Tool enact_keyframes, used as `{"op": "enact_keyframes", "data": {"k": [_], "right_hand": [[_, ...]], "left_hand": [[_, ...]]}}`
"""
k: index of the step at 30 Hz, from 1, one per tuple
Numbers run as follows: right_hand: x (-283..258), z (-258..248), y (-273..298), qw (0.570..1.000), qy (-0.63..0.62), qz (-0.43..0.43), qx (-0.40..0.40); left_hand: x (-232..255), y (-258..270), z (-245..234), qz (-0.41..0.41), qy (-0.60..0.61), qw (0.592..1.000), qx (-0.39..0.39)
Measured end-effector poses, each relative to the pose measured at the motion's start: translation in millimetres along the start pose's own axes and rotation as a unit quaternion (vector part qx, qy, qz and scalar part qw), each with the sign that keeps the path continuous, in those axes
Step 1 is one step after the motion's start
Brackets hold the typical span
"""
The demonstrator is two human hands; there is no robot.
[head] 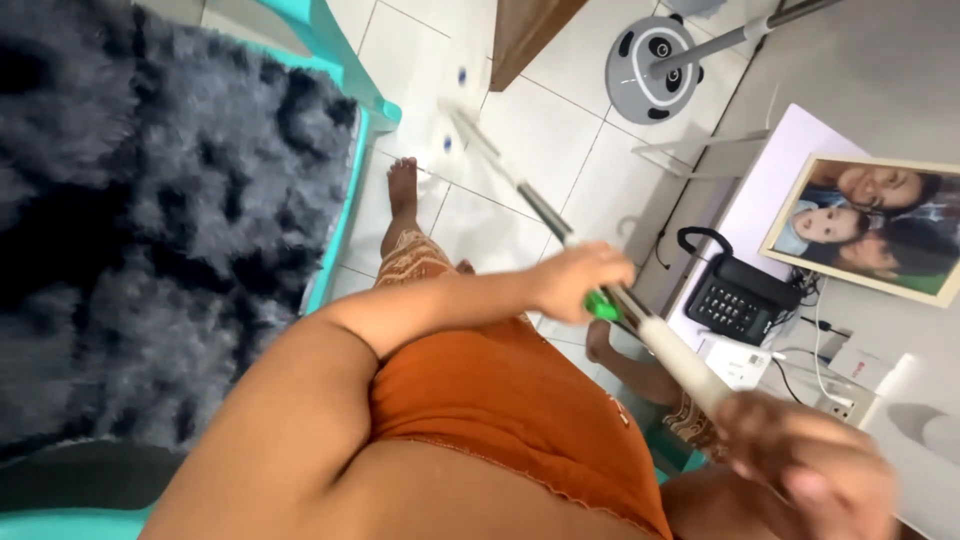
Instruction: Mop the tiled floor in a home environment using a spray mop and cleaning solution.
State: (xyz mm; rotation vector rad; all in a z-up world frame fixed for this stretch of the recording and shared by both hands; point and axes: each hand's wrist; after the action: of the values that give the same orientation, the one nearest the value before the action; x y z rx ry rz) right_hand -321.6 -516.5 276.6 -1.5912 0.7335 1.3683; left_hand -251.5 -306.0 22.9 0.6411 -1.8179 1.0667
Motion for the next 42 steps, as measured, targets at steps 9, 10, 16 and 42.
{"op": "enact_keyframes", "data": {"k": [9, 10, 16, 42], "right_hand": [[8.7, -24.3, -3.8, 0.996, -0.093, -0.013, 0.011], [17.6, -15.1, -14.9, 0.993, -0.065, -0.085, 0.058], [56.1, -6.0, -46.2, 0.957, 0.006, -0.209, 0.202], [12.9, 91.8, -74.6, 0.896, 0.112, -0.143, 0.406]], "left_hand": [[33.1, -12.9, -12.1, -0.092, 0.073, 0.981, -0.152], [34.0, -16.0, -24.9, -0.067, 0.070, 0.988, -0.119], [-30.1, -30.9, -100.4, -0.047, 0.088, 0.990, 0.100], [-80.8, -186.1, -373.9, 0.005, -0.643, 0.764, 0.053]]}}
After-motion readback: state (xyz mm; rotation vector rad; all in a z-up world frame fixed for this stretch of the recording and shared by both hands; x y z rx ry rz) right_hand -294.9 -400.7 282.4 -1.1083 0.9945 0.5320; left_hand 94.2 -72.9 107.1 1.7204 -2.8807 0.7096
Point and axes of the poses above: each hand's wrist, its own y-axis away from the middle knuckle, its own z-axis out of the palm, x = y × z, and after that the axes turned 2 degrees about -z, right-handed
